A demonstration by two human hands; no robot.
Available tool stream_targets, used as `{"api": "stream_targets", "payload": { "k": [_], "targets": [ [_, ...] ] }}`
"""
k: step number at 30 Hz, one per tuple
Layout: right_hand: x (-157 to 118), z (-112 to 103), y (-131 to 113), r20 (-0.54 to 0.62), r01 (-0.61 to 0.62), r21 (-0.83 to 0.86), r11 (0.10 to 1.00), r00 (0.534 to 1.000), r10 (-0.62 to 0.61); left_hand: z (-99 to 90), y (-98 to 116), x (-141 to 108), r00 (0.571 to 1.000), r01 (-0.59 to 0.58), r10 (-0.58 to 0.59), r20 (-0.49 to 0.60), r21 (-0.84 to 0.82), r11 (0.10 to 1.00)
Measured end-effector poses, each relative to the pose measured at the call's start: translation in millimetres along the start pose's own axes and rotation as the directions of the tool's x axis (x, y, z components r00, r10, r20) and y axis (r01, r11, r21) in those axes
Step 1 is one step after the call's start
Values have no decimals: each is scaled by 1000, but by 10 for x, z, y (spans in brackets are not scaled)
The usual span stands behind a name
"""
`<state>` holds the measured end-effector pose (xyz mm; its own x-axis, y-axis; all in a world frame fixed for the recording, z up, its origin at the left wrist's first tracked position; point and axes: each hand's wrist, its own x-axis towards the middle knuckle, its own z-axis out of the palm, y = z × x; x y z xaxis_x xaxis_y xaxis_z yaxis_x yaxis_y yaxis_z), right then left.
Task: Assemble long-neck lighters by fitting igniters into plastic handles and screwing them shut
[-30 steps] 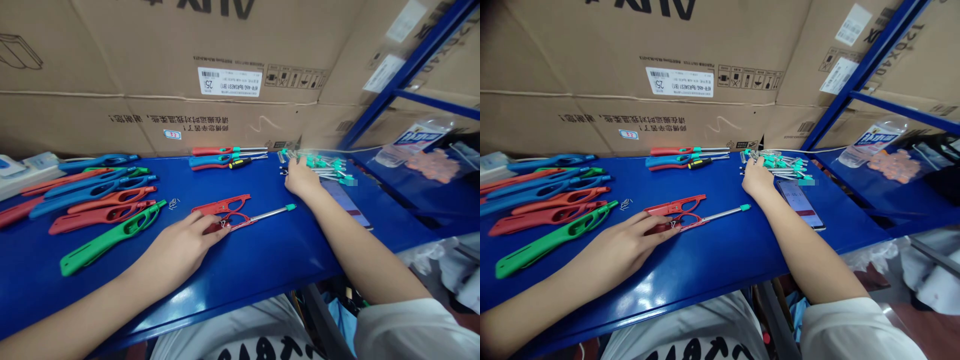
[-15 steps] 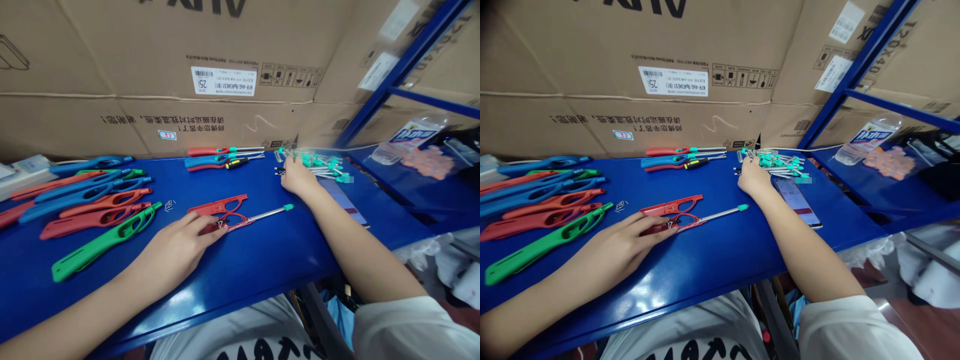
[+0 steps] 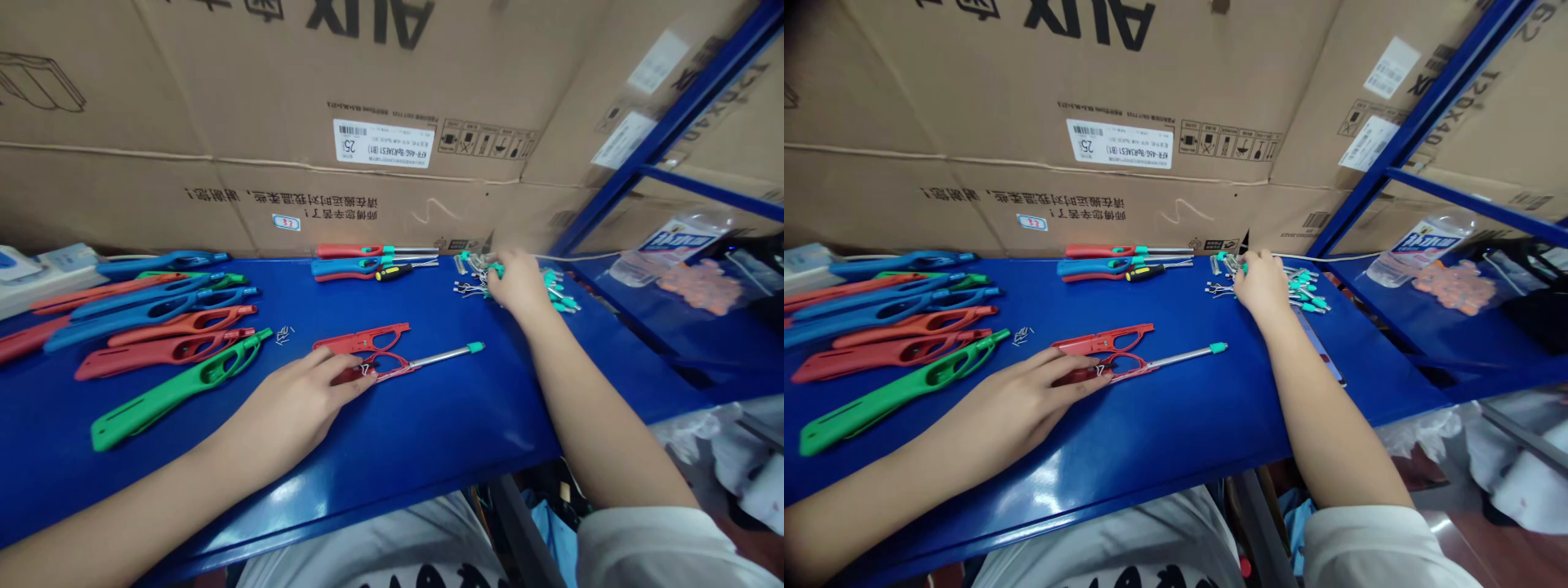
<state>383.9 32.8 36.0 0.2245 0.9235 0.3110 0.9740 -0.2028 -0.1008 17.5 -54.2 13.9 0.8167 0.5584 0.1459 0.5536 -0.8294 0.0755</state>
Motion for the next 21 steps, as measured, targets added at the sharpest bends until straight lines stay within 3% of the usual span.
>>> {"api": "stream_targets", "payload": {
  "k": [6, 8, 15, 21],
  "targets": [
    [-44, 227, -103, 61, 160, -6, 987, 985, -160, -3, 4, -7, 1000, -1, 0, -13, -18, 1000],
    [-55, 277, -124, 95, 163, -32, 986, 983, -159, -9, 7, -12, 1000, 5, -6, -13, -23, 1000],
    [30, 201, -8, 27, -86, -98, 991, 996, 89, 2, 3, -23, 999, 30, -31, -13, -50, 998],
    [58, 138, 90, 78, -199, -105, 974, 975, 208, 0, 7, -20, 1000, 28, -28, -7, -35, 999]
  ]
}}
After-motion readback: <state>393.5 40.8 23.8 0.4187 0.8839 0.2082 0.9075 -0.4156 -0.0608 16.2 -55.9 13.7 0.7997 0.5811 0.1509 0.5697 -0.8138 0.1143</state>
